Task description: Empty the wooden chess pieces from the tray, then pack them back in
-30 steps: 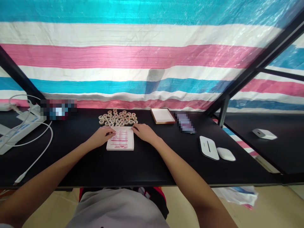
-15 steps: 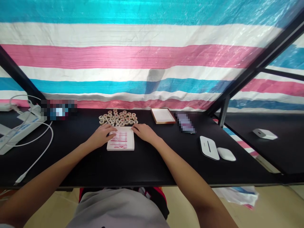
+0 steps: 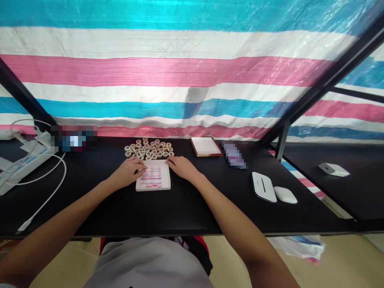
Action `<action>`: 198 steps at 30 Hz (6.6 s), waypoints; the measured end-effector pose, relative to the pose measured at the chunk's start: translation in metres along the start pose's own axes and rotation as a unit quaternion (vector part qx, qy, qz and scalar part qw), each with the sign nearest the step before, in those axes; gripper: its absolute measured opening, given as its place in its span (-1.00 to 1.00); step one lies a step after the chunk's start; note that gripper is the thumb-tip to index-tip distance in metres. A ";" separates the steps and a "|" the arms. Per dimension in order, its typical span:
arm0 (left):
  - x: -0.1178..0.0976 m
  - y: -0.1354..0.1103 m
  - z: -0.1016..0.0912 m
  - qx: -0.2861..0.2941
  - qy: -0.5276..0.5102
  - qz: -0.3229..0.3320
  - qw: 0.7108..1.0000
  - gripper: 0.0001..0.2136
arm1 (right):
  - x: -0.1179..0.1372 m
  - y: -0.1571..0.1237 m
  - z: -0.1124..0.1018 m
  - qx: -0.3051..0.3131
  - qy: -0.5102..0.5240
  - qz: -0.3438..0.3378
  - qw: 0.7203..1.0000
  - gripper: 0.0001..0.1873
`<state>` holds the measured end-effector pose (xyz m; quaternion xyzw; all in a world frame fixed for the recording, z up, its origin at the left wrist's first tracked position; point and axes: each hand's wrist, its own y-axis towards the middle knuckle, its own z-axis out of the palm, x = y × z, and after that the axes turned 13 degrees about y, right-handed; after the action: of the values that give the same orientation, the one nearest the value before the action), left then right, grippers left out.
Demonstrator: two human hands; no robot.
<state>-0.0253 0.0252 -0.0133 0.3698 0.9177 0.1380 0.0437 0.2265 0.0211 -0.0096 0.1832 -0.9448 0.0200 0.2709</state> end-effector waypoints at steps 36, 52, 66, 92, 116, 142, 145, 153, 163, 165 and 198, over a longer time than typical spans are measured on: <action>-0.002 -0.003 -0.002 0.031 0.003 0.044 0.999 -0.74 | -0.005 0.002 0.003 0.005 -0.004 -0.005 1.000 -0.66; 0.028 0.000 -0.005 0.016 0.099 -0.107 0.989 -0.75 | 0.000 0.000 0.001 0.004 -0.007 0.003 1.000 -0.67; 0.027 0.000 -0.003 0.035 0.108 -0.103 0.988 -0.83 | 0.001 0.000 0.001 0.008 -0.009 0.009 1.000 -0.66; 0.025 0.000 -0.004 0.042 0.121 -0.103 0.986 -0.85 | 0.001 0.000 0.000 0.009 -0.007 0.011 1.000 -0.67; 0.004 0.001 -0.015 -0.060 -0.007 -0.020 0.998 -0.90 | -0.003 0.001 0.003 0.000 -0.007 0.000 1.000 -0.68; 0.000 0.000 -0.001 -0.034 0.005 -0.082 0.996 -0.84 | 0.002 0.000 0.000 0.009 -0.011 0.005 1.000 -0.67; 0.001 0.000 -0.001 -0.033 0.013 -0.082 0.996 -0.83 | 0.002 0.000 0.000 0.011 -0.012 0.009 1.000 -0.67; 0.006 0.003 -0.008 -0.026 -0.008 -0.147 0.989 -0.83 | 0.002 -0.001 0.000 0.011 -0.010 0.009 1.000 -0.66; 0.029 0.000 -0.010 0.016 0.142 -0.209 0.967 -0.75 | 0.006 -0.002 -0.002 0.010 -0.001 0.010 1.000 -0.67; 0.032 -0.001 -0.008 0.044 0.162 -0.226 0.960 -0.70 | 0.006 -0.002 -0.002 0.007 0.000 0.008 1.000 -0.67; 0.014 0.000 -0.019 -0.014 0.002 -0.110 0.994 -0.72 | 0.003 -0.001 0.000 0.010 -0.005 0.011 1.000 -0.67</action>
<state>-0.0386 0.0304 0.0056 0.2657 0.9510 0.1457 0.0621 0.2244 0.0196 -0.0075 0.1755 -0.9479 0.0316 0.2639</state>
